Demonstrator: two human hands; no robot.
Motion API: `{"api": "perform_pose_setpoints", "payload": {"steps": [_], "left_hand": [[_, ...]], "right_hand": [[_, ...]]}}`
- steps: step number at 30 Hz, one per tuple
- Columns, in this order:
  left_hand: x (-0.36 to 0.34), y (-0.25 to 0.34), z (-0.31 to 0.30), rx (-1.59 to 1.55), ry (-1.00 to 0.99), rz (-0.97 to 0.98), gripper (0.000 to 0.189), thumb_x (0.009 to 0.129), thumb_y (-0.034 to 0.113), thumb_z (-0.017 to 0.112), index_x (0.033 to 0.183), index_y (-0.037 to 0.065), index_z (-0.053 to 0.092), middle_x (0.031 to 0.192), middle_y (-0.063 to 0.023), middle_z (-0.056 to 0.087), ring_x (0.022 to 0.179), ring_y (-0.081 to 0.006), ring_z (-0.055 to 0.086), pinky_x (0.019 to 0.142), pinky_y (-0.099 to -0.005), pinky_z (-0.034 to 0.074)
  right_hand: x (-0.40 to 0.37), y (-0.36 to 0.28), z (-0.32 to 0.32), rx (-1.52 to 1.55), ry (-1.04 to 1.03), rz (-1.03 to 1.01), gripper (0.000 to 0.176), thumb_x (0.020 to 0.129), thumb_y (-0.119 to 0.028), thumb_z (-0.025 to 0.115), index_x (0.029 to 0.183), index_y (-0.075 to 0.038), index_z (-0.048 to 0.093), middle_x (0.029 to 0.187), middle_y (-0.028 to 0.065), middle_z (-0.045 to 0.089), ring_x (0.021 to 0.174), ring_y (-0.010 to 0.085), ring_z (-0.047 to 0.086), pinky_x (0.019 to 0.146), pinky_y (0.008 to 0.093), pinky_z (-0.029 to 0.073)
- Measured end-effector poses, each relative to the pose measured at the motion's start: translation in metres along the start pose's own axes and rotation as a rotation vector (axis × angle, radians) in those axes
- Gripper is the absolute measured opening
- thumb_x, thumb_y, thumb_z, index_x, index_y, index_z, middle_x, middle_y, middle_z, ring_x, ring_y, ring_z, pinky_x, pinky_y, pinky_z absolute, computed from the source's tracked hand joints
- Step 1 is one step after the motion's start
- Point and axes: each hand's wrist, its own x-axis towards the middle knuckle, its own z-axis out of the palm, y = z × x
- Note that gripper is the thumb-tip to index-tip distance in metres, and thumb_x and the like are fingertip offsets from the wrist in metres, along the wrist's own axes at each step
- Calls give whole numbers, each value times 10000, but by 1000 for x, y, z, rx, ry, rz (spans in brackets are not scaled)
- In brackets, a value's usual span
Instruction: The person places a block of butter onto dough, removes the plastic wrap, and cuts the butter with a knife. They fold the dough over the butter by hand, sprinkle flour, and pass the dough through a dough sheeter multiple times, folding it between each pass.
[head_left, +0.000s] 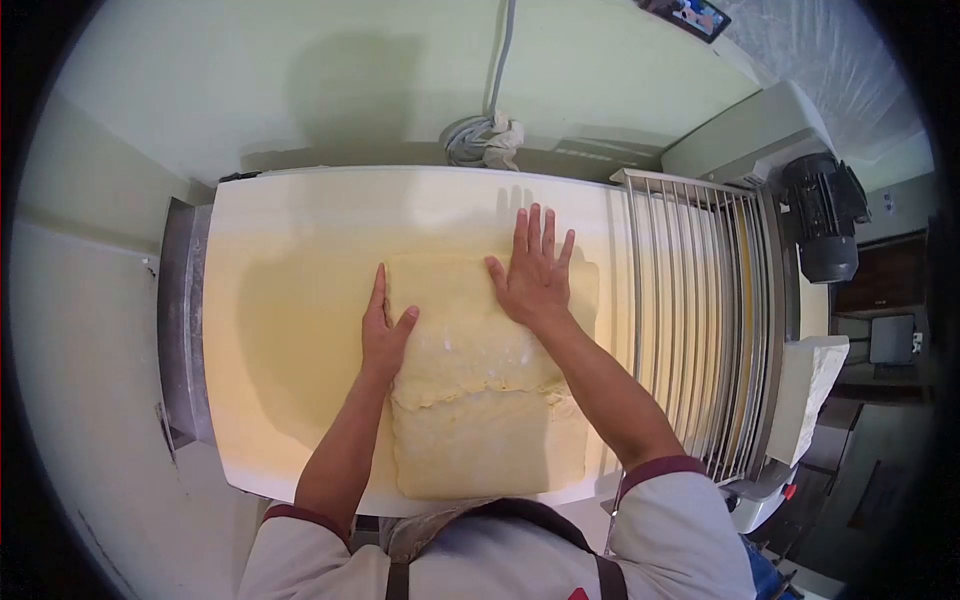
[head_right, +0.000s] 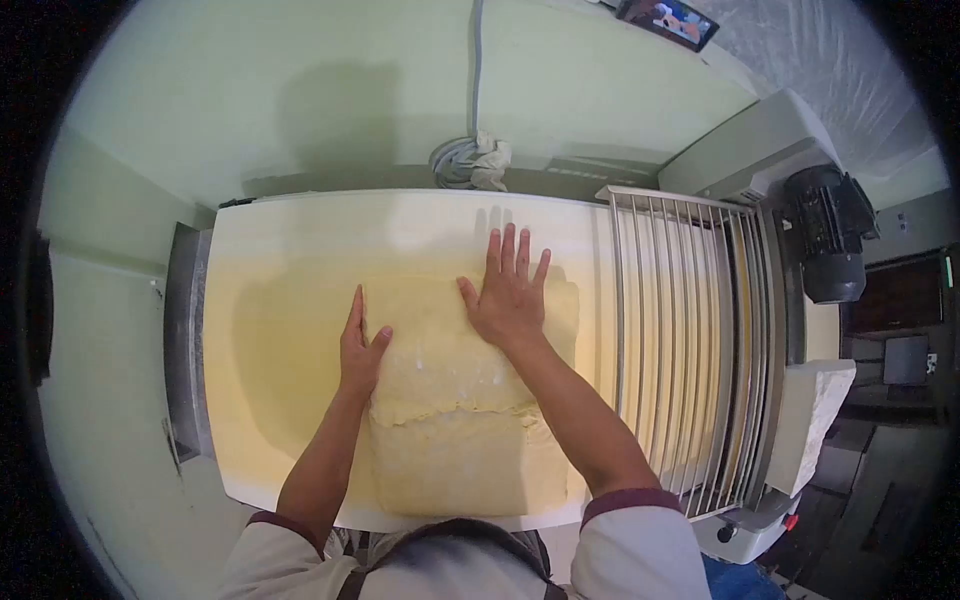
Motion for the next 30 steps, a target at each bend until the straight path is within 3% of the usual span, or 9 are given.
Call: {"api": "perform_pose_setpoints", "payload": {"steps": [8, 14, 17, 20, 22, 24, 26, 29, 30], "left_hand": [[-5, 0, -4, -1, -12, 11, 770, 854, -19, 585, 1503, 14, 171, 1523, -165, 282, 1385, -220, 308, 1120, -330, 274], [-5, -2, -2, 49, 7, 27, 771, 856, 13, 617, 1496, 7, 186, 1508, -179, 307, 1367, -232, 341, 1118, -328, 277], [-5, -2, -5, 232, 24, 31, 755, 872, 51, 623, 1492, 5, 193, 1506, -189, 305, 1373, -232, 336, 1118, -336, 284], [-30, -10, -24, 142, 224, 29, 655, 889, 92, 628, 1444, -9, 296, 1416, -178, 430, 1314, -222, 418, 1086, -335, 340], [-89, 8, -54, 322, 154, -119, 489, 897, 118, 635, 1317, -34, 439, 1241, -148, 561, 1169, -211, 539, 1006, -330, 428], [-156, 6, -74, 372, 87, -281, 364, 891, 137, 652, 1182, -36, 516, 1072, -111, 617, 1004, -185, 597, 903, -323, 488], [-215, -2, -70, 315, 59, -399, 357, 876, 190, 681, 1124, -28, 546, 1025, -107, 617, 945, -160, 591, 853, -308, 495], [-230, 9, -38, 632, -6, -499, 337, 856, 215, 704, 1077, -13, 587, 948, -66, 621, 867, -127, 588, 764, -266, 491], [-216, 19, -32, 564, -49, -632, 403, 829, 259, 737, 1063, -38, 597, 923, -80, 646, 836, -148, 622, 745, -285, 512]], "right_hand": [[-12, 30, -10, -73, 37, -9, 838, 933, -556, 381, 1499, 8, 129, 1580, 177, 93, 1470, 317, 23, 1148, 566, -8], [-24, 54, -2, -46, -51, 65, 824, 944, -545, 349, 1504, 0, 88, 1581, 170, 90, 1471, 308, 21, 1157, 539, -16], [-24, 57, -7, 33, -68, 56, 810, 951, -512, 378, 1499, 13, 95, 1579, 181, 82, 1469, 320, 17, 1158, 527, -20], [-55, 73, -2, 556, 243, 198, 796, 957, -443, 434, 1488, 40, 89, 1561, 222, 120, 1461, 346, 56, 1166, 499, 25], [-138, 77, -30, 684, 217, 226, 790, 955, -369, 482, 1475, 66, 79, 1535, 267, 163, 1444, 377, 118, 1168, 459, 98], [-232, 85, -9, 736, 94, 407, 794, 948, -342, 499, 1471, 76, 72, 1511, 286, 207, 1414, 391, 219, 1158, 430, 180], [-298, 70, -21, 787, -193, 619, 795, 940, -346, 512, 1470, 68, 90, 1479, 301, 272, 1362, 419, 321, 1114, 452, 280], [-311, 33, -48, 557, -394, 639, 792, 937, -360, 515, 1470, 57, 105, 1425, 317, 353, 1284, 449, 415, 1039, 480, 372], [-309, 27, -54, 538, -386, 637, 802, 930, -381, 528, 1467, 52, 118, 1377, 324, 409, 1221, 473, 463, 983, 505, 412]]}}
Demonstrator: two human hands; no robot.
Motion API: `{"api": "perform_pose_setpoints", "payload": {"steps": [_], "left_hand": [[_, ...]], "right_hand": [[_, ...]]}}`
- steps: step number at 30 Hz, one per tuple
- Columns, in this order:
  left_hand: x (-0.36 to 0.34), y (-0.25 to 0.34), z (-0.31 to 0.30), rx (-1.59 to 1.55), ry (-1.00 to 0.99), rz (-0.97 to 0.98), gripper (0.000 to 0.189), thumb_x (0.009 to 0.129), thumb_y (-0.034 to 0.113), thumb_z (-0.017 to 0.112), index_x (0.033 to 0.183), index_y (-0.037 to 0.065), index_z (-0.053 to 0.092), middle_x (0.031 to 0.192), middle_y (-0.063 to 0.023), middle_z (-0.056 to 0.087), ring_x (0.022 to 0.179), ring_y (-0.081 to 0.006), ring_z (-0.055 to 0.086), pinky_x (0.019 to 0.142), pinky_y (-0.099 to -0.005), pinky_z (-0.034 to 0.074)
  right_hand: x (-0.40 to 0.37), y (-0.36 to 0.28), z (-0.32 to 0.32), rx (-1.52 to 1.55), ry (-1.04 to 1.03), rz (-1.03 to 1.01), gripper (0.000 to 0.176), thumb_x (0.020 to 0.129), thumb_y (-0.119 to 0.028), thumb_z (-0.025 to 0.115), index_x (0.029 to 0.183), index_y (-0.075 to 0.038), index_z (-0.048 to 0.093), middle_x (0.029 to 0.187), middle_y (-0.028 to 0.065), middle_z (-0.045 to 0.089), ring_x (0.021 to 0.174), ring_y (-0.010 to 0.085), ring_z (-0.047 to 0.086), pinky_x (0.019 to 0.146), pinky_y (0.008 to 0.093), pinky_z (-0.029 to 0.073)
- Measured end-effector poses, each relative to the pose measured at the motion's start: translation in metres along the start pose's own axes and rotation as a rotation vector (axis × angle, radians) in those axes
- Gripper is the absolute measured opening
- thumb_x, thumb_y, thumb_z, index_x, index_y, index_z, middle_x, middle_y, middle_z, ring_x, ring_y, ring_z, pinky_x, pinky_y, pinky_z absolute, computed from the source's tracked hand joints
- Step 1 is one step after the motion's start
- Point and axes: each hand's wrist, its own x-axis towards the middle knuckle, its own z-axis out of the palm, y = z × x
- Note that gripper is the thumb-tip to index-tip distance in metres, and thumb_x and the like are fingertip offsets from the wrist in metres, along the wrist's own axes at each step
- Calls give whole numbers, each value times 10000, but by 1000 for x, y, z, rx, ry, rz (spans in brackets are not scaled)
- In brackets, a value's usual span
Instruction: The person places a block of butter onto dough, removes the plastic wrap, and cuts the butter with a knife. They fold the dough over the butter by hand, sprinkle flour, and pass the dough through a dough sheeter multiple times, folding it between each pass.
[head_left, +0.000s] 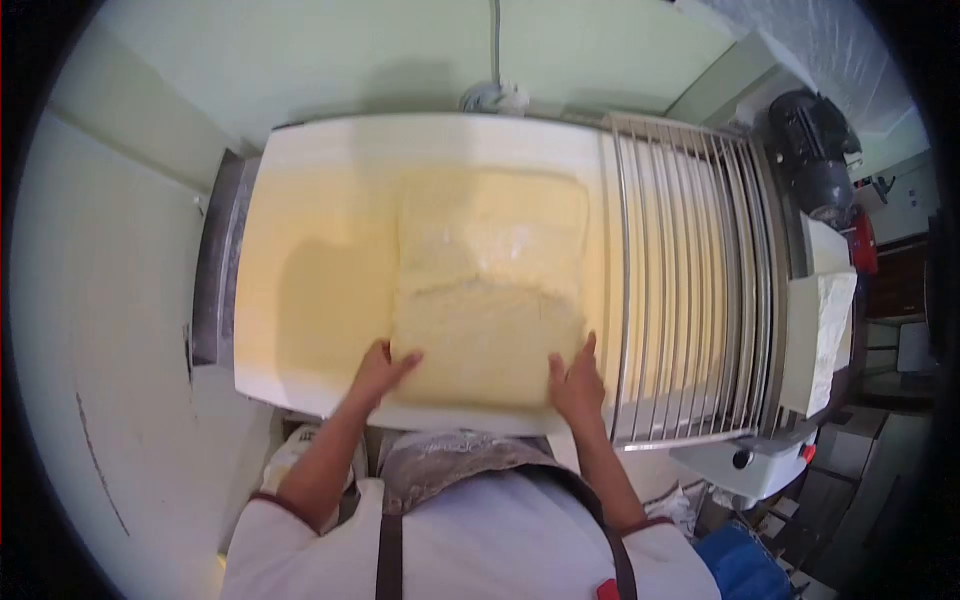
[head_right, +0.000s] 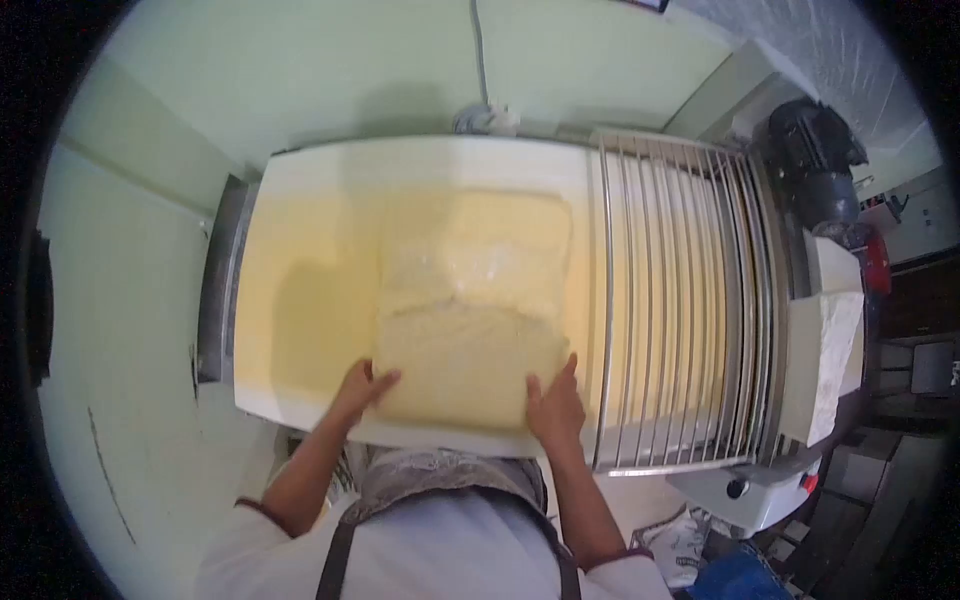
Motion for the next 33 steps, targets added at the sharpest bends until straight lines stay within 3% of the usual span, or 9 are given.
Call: {"api": "perform_pose_setpoints", "payload": {"steps": [2, 5, 8, 13, 18, 21, 24, 27, 33], "left_hand": [[0, 8, 5, -405, -156, 16, 458, 820, 279, 748, 1107, -41, 593, 925, -94, 667, 809, -172, 646, 742, -303, 527], [-12, 14, 7, -206, -98, 27, 535, 814, 266, 754, 1203, -38, 548, 1045, -118, 651, 935, -192, 630, 813, -330, 517], [-20, -8, 21, -441, -107, 250, 664, 802, 227, 770, 1318, -28, 439, 1204, -141, 590, 1116, -222, 563, 970, -351, 442], [-23, -14, 19, -499, -206, 154, 706, 794, 194, 775, 1349, -21, 395, 1259, -142, 546, 1179, -230, 513, 1018, -354, 398], [-18, -28, 23, -470, -171, 264, 680, 804, 201, 760, 1341, -15, 402, 1247, -139, 554, 1157, -231, 528, 1006, -353, 407], [-21, -27, 20, -470, -161, 334, 674, 801, 197, 755, 1335, -17, 402, 1242, -141, 556, 1150, -232, 533, 997, -356, 413], [-16, -33, 18, -418, -171, 366, 674, 793, 185, 754, 1331, -17, 401, 1238, -141, 559, 1148, -237, 535, 992, -359, 417], [-20, -44, 17, -406, -160, 381, 676, 789, 175, 750, 1335, -13, 399, 1239, -143, 562, 1152, -242, 536, 994, -364, 417], [-19, -37, 12, -420, -165, 445, 676, 797, 165, 737, 1349, -9, 389, 1260, -151, 553, 1172, -244, 528, 999, -362, 413]], "right_hand": [[8, 11, 8, 18, 27, -39, 815, 920, -387, 544, 1468, 47, 125, 1394, 319, 389, 1253, 459, 435, 1007, 505, 388], [6, 8, 7, -85, 74, -140, 835, 897, -393, 577, 1476, 21, 143, 1481, 284, 276, 1375, 422, 284, 1095, 536, 255], [18, -11, 33, -358, 292, -624, 828, 891, -400, 570, 1484, 4, 156, 1546, 240, 147, 1439, 387, 133, 1130, 576, 102], [21, -21, 50, -470, 252, -621, 792, 913, -421, 482, 1497, -4, 146, 1569, 212, 93, 1456, 366, 79, 1128, 597, 28], [22, -24, 56, -500, 273, -586, 797, 908, -406, 477, 1498, 5, 131, 1569, 216, 86, 1457, 377, 51, 1131, 592, -3], [25, -30, 77, -343, 344, -616, 806, 905, -416, 474, 1498, 4, 124, 1572, 207, 80, 1459, 372, 36, 1133, 587, -11], [11, -79, 92, -492, 282, -641, 810, 904, -418, 471, 1498, 5, 118, 1573, 202, 71, 1461, 368, 25, 1134, 585, -16], [10, -85, 97, -502, 313, -606, 821, 900, -425, 477, 1498, 6, 116, 1574, 204, 66, 1461, 369, 17, 1134, 584, -21], [7, -91, 114, -352, 386, -639, 840, 884, -438, 496, 1495, 7, 131, 1565, 223, 85, 1458, 379, 27, 1130, 590, -20]]}}
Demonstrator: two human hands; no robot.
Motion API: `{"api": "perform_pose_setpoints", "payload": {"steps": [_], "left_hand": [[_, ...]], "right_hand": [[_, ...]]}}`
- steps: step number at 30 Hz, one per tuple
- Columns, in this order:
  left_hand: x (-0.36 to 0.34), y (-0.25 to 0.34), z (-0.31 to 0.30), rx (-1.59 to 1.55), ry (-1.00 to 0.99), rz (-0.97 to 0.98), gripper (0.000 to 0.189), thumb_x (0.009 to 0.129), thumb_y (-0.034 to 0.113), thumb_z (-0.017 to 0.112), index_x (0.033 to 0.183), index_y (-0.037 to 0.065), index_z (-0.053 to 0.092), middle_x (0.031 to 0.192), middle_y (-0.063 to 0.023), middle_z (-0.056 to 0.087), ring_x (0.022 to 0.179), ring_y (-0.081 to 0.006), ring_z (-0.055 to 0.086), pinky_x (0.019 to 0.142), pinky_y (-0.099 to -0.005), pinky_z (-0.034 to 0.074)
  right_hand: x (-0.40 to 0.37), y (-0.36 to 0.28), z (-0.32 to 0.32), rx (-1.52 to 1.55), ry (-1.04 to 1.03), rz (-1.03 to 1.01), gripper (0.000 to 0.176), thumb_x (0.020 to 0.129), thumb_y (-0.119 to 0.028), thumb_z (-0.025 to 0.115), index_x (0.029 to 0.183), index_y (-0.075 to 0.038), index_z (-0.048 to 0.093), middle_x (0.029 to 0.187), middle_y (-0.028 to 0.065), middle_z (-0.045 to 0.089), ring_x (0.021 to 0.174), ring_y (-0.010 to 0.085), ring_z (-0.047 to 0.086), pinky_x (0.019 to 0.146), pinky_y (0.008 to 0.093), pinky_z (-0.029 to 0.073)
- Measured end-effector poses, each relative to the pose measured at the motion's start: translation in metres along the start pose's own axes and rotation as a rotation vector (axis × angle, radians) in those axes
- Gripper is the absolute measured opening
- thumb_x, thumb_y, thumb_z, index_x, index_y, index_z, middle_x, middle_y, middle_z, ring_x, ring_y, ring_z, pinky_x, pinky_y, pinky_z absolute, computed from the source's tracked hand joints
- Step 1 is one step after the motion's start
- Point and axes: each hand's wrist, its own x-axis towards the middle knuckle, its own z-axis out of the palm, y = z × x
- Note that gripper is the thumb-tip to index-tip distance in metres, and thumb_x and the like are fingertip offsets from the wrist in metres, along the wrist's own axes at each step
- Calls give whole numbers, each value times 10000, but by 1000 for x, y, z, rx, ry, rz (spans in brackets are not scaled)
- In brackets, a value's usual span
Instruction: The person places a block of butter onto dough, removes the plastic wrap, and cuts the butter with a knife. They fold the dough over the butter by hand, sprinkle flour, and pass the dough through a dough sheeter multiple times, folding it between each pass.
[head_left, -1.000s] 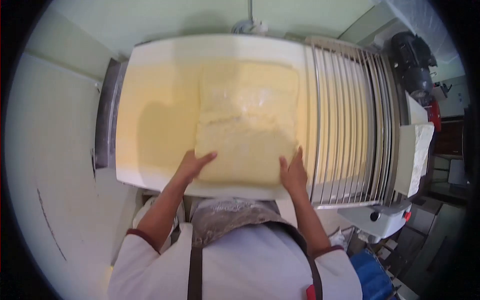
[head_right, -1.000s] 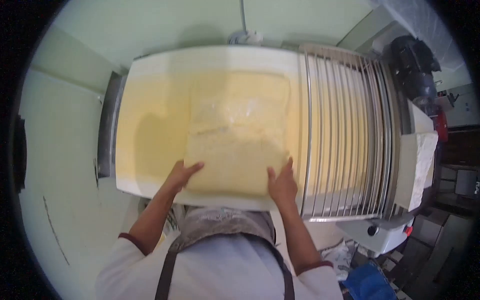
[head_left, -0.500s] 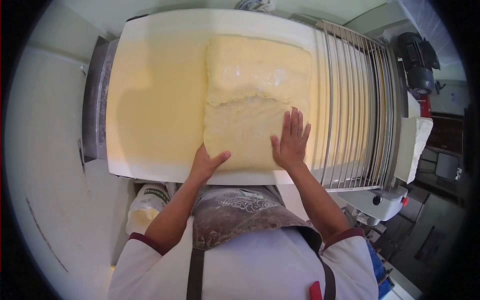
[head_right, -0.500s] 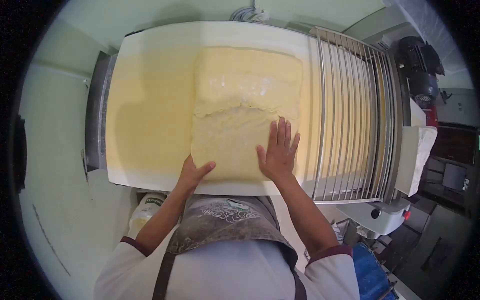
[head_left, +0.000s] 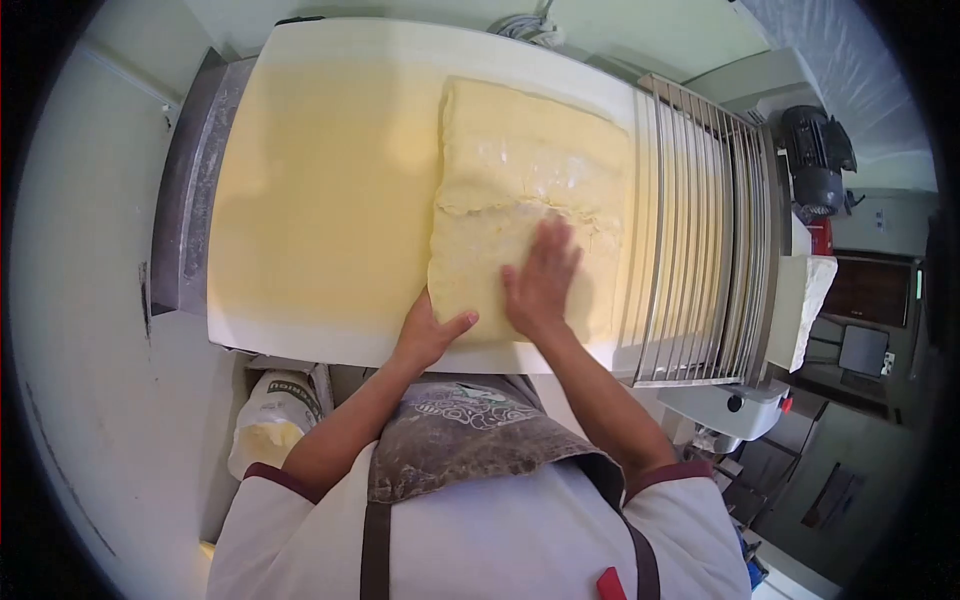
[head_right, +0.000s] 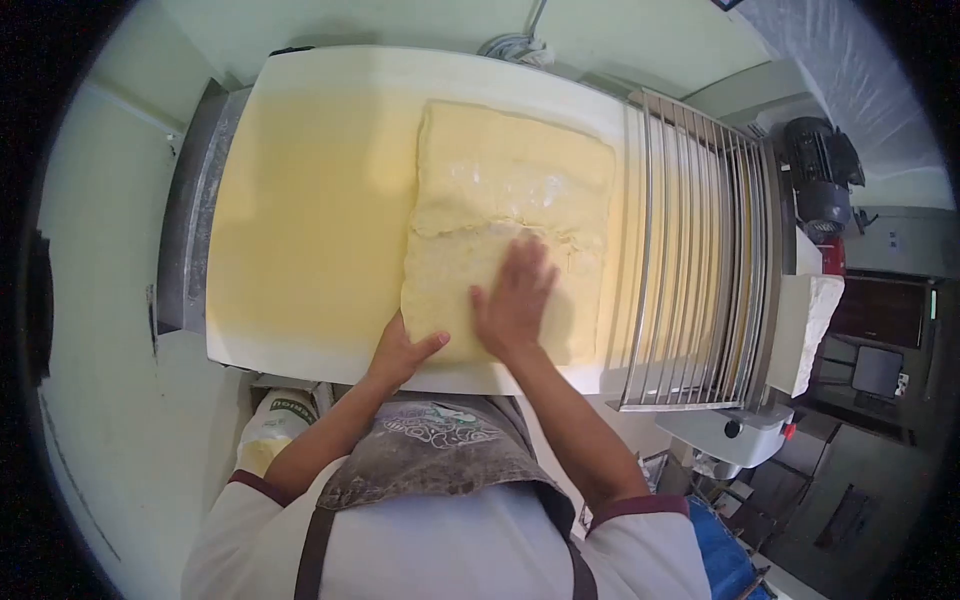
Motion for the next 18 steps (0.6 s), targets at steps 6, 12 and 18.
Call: {"api": "perform_pose_setpoints", "payload": {"steps": [6, 12, 18], "left_hand": [[-1, -12, -5, 5, -58, -50, 610, 823, 149, 711, 1333, -10, 416, 1245, -130, 563, 1132, -219, 545, 967, -344, 432], [-17, -32, -27, -401, -135, -319, 369, 880, 158, 677, 1191, 6, 550, 1023, -49, 627, 871, -110, 563, 764, -278, 461], [-27, -33, -23, -324, -42, -365, 290, 889, 174, 672, 1115, 9, 598, 911, -20, 622, 770, -95, 532, 695, -268, 446]], "right_hand": [[8, -37, -6, -82, -97, -36, 838, 892, -460, 483, 1498, 0, 132, 1566, 223, 85, 1455, 386, 35, 1118, 619, -15], [7, -54, 1, -46, -92, -69, 804, 909, -466, 463, 1500, -18, 153, 1575, 194, 78, 1454, 374, 67, 1119, 624, 14], [16, -81, 5, -63, -162, -182, 804, 904, -443, 483, 1502, -22, 149, 1570, 213, 93, 1457, 385, 51, 1124, 612, -6]]}}
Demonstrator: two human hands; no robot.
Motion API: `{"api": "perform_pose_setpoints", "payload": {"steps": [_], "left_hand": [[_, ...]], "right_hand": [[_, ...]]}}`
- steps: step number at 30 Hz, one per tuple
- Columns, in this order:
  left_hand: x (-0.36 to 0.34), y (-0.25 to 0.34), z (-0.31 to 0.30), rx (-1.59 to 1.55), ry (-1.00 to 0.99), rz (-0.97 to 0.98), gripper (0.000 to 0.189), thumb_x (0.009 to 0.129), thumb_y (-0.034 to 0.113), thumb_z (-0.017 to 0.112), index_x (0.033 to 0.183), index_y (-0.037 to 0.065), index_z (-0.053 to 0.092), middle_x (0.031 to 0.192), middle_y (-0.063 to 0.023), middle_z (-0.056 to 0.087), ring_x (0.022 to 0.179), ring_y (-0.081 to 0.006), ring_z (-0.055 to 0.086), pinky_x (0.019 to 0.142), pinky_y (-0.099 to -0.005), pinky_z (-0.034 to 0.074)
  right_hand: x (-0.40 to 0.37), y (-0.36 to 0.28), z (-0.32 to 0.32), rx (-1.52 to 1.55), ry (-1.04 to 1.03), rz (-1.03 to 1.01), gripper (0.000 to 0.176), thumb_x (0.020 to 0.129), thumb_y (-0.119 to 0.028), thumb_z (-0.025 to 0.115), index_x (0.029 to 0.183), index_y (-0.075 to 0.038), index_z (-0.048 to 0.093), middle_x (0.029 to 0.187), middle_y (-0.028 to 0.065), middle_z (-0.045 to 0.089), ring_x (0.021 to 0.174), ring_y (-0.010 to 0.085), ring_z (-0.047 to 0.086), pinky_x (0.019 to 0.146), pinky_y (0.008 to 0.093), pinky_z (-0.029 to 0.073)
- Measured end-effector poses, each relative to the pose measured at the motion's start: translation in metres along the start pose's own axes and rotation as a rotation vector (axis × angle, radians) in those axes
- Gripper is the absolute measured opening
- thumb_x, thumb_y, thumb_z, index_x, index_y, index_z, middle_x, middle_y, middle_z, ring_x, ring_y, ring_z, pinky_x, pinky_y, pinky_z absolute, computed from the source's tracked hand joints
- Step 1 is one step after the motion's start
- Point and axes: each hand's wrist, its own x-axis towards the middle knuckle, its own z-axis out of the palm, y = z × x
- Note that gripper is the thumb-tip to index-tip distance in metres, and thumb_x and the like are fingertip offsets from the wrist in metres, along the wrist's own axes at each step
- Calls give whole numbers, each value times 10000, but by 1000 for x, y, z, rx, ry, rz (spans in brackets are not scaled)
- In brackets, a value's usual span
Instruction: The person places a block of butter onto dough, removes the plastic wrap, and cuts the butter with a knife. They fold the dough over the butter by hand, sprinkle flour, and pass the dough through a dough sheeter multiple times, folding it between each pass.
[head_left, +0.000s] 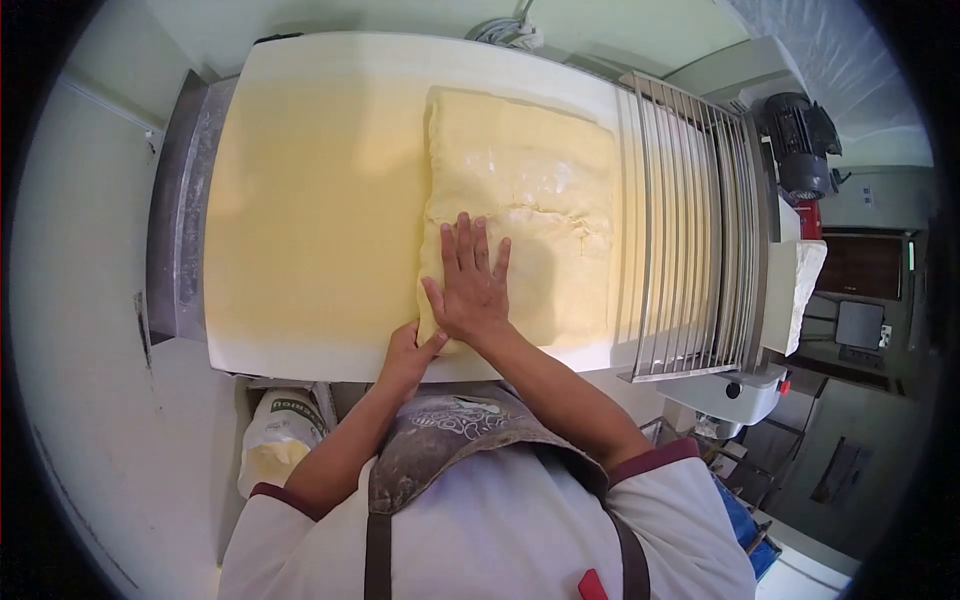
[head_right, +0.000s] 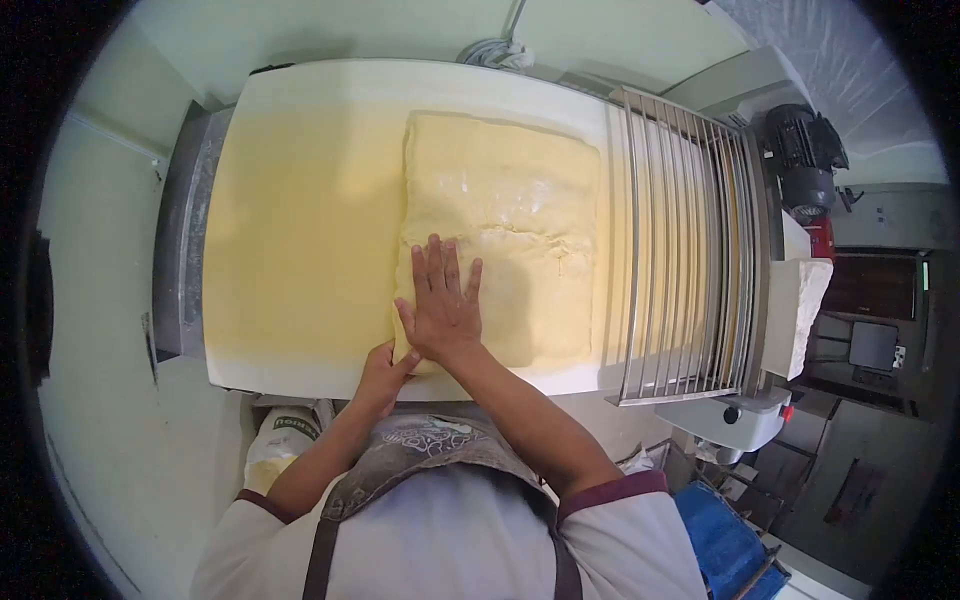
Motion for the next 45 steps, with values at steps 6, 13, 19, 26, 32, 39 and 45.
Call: {"api": "perform_pose_setpoints", "payload": {"steps": [6, 13, 19, 26, 32, 39, 45], "left_hand": [[-9, 55, 10, 997, 325, 564, 518, 867, 223, 651, 1290, -10, 464, 1220, -214, 546, 1167, -324, 511, 998, -395, 394], [163, 126, 92, 1603, 108, 855, 714, 893, 368, 523, 1463, 40, 246, 1517, -196, 250, 1422, -336, 193, 1162, -434, 153], [173, 122, 80, 1889, 261, 882, 712, 907, 420, 476, 1472, 59, 238, 1529, -176, 234, 1427, -329, 169, 1166, -434, 137], [193, 126, 158, 1708, 93, 677, 679, 911, 408, 442, 1470, 75, 245, 1541, -159, 219, 1427, -318, 157, 1165, -448, 124], [196, 115, 159, 1737, 30, 735, 669, 917, 394, 427, 1470, 65, 243, 1544, -162, 211, 1432, -319, 148, 1166, -449, 122], [197, 114, 211, 1727, -98, 563, 687, 909, 391, 439, 1480, 69, 233, 1556, -161, 187, 1443, -330, 115, 1168, -447, 117], [208, 102, 230, 1566, -45, 967, 679, 911, 408, 422, 1480, 82, 246, 1547, -162, 220, 1443, -348, 114, 1171, -476, 82]], "right_hand": [[-8, 43, -3, 606, 269, 33, 799, 929, -435, 472, 1483, 30, 132, 1552, 269, 65, 1438, 444, 51, 1134, 582, 32], [106, 75, -42, 321, 109, -162, 790, 911, -457, 469, 1459, 53, 216, 1534, 287, 136, 1444, 416, 61, 1155, 547, 29], [123, 81, -27, 374, -4, -148, 811, 913, -472, 459, 1478, 31, 167, 1547, 262, 110, 1458, 375, 22, 1167, 510, 14], [120, 145, -45, 245, -45, -30, 810, 912, -487, 439, 1480, 31, 181, 1563, 218, 118, 1466, 338, 25, 1170, 506, 10], [113, 154, -44, 321, 8, -26, 777, 917, -463, 441, 1473, 27, 206, 1563, 213, 121, 1468, 322, 33, 1170, 504, 3], [101, 201, -41, 258, 45, 73, 769, 905, -437, 465, 1469, 25, 218, 1562, 221, 113, 1466, 328, 46, 1169, 509, 7], [87, 227, -48, 336, 120, 71, 760, 897, -412, 466, 1466, 29, 222, 1555, 226, 136, 1464, 338, 53, 1170, 513, 15]]}}
